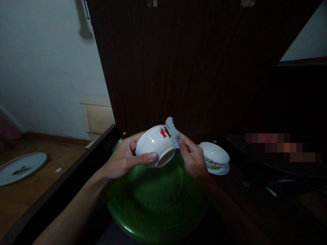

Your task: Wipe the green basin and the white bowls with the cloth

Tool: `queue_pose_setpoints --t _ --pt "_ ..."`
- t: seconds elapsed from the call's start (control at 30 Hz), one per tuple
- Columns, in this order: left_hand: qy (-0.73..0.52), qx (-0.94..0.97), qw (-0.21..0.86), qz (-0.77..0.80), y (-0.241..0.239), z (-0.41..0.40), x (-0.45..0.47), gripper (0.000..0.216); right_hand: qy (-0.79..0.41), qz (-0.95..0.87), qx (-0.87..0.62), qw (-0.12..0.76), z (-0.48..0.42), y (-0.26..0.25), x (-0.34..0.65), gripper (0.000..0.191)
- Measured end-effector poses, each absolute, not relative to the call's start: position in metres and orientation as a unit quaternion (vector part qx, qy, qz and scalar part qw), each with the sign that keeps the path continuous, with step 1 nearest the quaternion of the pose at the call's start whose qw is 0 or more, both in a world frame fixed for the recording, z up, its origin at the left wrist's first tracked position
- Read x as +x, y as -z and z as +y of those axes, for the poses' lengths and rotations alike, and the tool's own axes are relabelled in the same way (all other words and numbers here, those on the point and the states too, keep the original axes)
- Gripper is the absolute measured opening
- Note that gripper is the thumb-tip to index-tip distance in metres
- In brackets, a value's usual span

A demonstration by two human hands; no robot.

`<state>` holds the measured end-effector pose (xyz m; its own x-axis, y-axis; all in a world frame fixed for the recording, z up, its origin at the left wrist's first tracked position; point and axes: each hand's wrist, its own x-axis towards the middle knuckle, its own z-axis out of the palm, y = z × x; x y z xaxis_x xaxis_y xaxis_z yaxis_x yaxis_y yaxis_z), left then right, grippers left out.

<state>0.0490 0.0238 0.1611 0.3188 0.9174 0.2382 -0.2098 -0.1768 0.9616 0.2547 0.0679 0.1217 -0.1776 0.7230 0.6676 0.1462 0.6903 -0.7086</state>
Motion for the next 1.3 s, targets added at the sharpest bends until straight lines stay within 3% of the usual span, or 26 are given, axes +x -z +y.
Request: queue_pose_setpoints --t 0.23,0.43,0.6,0.7,0.93,1.07,1.23,1.3 --pt "-0.458 0.588 0.586 0.317 -0.156 0.027 0.052 0.038 -0.150 -0.798 -0.226 0.538 0.059 -0.128 0.253 0.041" --pt "-0.461 0.614 0.577 0.280 -0.148 0.035 0.057 0.034 -0.064 -0.868 -0.116 0.478 0.053 -0.130 0.250 0.051" --pt "-0.478 0.618 0.551 0.294 -0.147 0.036 0.056 0.038 -0.049 -0.867 -0.102 0.485 0.063 -0.126 0.252 0.065" --pt "-0.479 0.619 0.534 0.318 -0.148 0.035 0.054 0.036 -0.069 -0.850 -0.121 0.508 0.068 -0.123 0.254 0.065" --pt "-0.515 0.616 0.513 0.305 -0.148 0.026 0.052 0.044 -0.200 -0.759 -0.255 0.564 0.069 -0.123 0.261 0.041" --pt "-0.490 0.646 0.499 0.306 -0.149 0.025 0.049 0.043 -0.267 -0.777 -0.223 0.524 0.069 -0.131 0.273 0.050" --pt "-0.386 0.719 0.489 0.307 -0.152 0.026 0.044 0.032 -0.274 -0.835 -0.171 0.445 0.068 -0.142 0.288 0.081" --pt "-0.365 0.734 0.478 0.316 -0.152 0.024 0.045 0.028 -0.286 -0.834 -0.170 0.440 0.066 -0.141 0.287 0.076"
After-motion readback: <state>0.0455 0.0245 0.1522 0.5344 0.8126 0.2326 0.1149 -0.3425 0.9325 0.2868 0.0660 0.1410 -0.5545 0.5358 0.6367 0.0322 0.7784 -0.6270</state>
